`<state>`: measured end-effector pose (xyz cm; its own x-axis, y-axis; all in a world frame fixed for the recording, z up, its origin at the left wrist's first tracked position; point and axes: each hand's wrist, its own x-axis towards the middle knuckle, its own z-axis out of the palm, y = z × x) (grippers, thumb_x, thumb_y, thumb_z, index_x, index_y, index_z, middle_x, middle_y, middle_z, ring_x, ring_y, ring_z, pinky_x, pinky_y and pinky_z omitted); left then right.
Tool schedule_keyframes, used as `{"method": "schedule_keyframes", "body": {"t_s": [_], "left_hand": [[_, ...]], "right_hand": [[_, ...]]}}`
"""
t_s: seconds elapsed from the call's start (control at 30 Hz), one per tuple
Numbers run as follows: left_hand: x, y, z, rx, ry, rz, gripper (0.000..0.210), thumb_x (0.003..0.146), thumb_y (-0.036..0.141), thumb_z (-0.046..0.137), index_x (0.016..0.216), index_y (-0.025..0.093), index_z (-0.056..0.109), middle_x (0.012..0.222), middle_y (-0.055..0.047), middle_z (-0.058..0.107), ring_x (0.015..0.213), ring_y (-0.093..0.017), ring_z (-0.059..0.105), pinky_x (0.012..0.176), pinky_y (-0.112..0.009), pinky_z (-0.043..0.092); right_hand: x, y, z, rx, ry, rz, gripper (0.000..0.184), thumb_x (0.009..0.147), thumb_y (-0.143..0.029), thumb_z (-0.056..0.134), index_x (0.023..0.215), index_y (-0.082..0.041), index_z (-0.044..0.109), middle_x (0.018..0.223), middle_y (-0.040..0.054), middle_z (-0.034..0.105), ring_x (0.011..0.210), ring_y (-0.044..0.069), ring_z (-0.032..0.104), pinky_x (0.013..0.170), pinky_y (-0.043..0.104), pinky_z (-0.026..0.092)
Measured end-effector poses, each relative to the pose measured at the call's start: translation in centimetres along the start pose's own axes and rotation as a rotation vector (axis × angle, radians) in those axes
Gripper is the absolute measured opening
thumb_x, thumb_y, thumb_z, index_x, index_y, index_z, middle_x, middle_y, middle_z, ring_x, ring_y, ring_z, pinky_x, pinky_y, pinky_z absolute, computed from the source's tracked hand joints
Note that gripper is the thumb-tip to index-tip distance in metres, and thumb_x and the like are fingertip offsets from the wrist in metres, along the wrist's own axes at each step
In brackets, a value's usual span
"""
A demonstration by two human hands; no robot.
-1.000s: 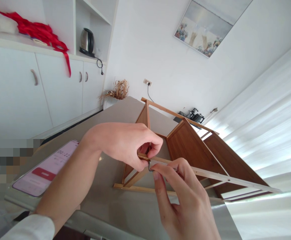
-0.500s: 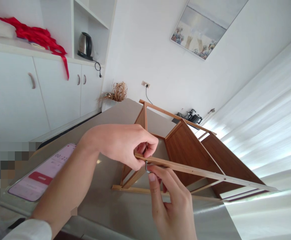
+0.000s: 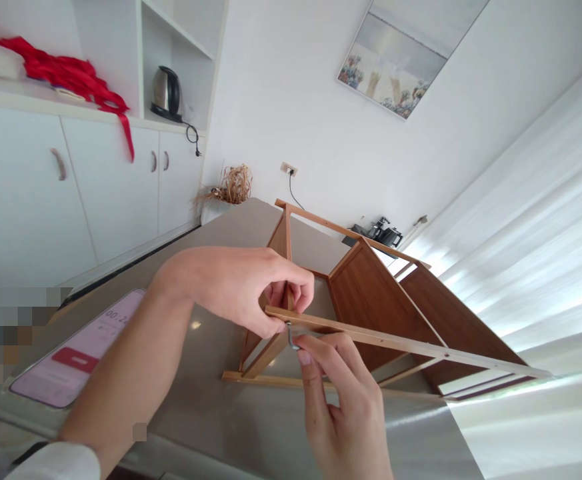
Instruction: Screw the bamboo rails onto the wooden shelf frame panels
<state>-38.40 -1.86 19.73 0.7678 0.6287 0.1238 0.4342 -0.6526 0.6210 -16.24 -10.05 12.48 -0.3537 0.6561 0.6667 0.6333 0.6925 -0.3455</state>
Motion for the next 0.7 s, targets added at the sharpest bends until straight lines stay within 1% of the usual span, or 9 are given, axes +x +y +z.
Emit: {"method": "schedule_keyframes", "body": {"t_s": [0.1, 0.27, 0.7], "left_hand": [[-0.04, -0.09, -0.01, -0.010, -0.010, 0.037, 0.017, 0.079, 0.018, 0.065, 0.094, 0.025, 0.063, 0.092, 0.005, 0.070, 0.084, -0.013, 0.064, 0.077, -0.024, 0.044], [-0.04, -0.15, -0.03, -0.036, -0.026, 0.109, 0.016, 0.081, 0.016, 0.062, 0.094, 0.025, 0.065, 0.094, 0.003, 0.069, 0.085, -0.014, 0.062, 0.077, -0.025, 0.044], [0.09, -0.17, -0.10, -0.040, -0.050, 0.115, 0.016, 0.083, 0.017, 0.062, 0.096, 0.025, 0.065, 0.095, 0.003, 0.068, 0.086, -0.014, 0.062, 0.078, -0.025, 0.045]], "right_hand": [[0.23, -0.01, -0.17, -0.036, 0.010, -0.009, 0.024, 0.097, -0.011, 0.053, 0.111, -0.024, 0.067, 0.087, 0.0013, 0.058, 0.080, 0.010, 0.061, 0.071, 0.019, 0.051], [0.06, 0.39, -0.25, -0.062, -0.027, -0.009, 0.027, 0.095, -0.010, 0.054, 0.115, -0.024, 0.066, 0.091, 0.0024, 0.058, 0.083, 0.012, 0.061, 0.073, 0.022, 0.053], [0.69, -0.03, -1.02, -0.130, -0.039, -0.086, 0.033, 0.093, -0.008, 0.056, 0.121, -0.023, 0.064, 0.089, 0.0026, 0.052, 0.081, 0.012, 0.056, 0.068, 0.023, 0.052]]}}
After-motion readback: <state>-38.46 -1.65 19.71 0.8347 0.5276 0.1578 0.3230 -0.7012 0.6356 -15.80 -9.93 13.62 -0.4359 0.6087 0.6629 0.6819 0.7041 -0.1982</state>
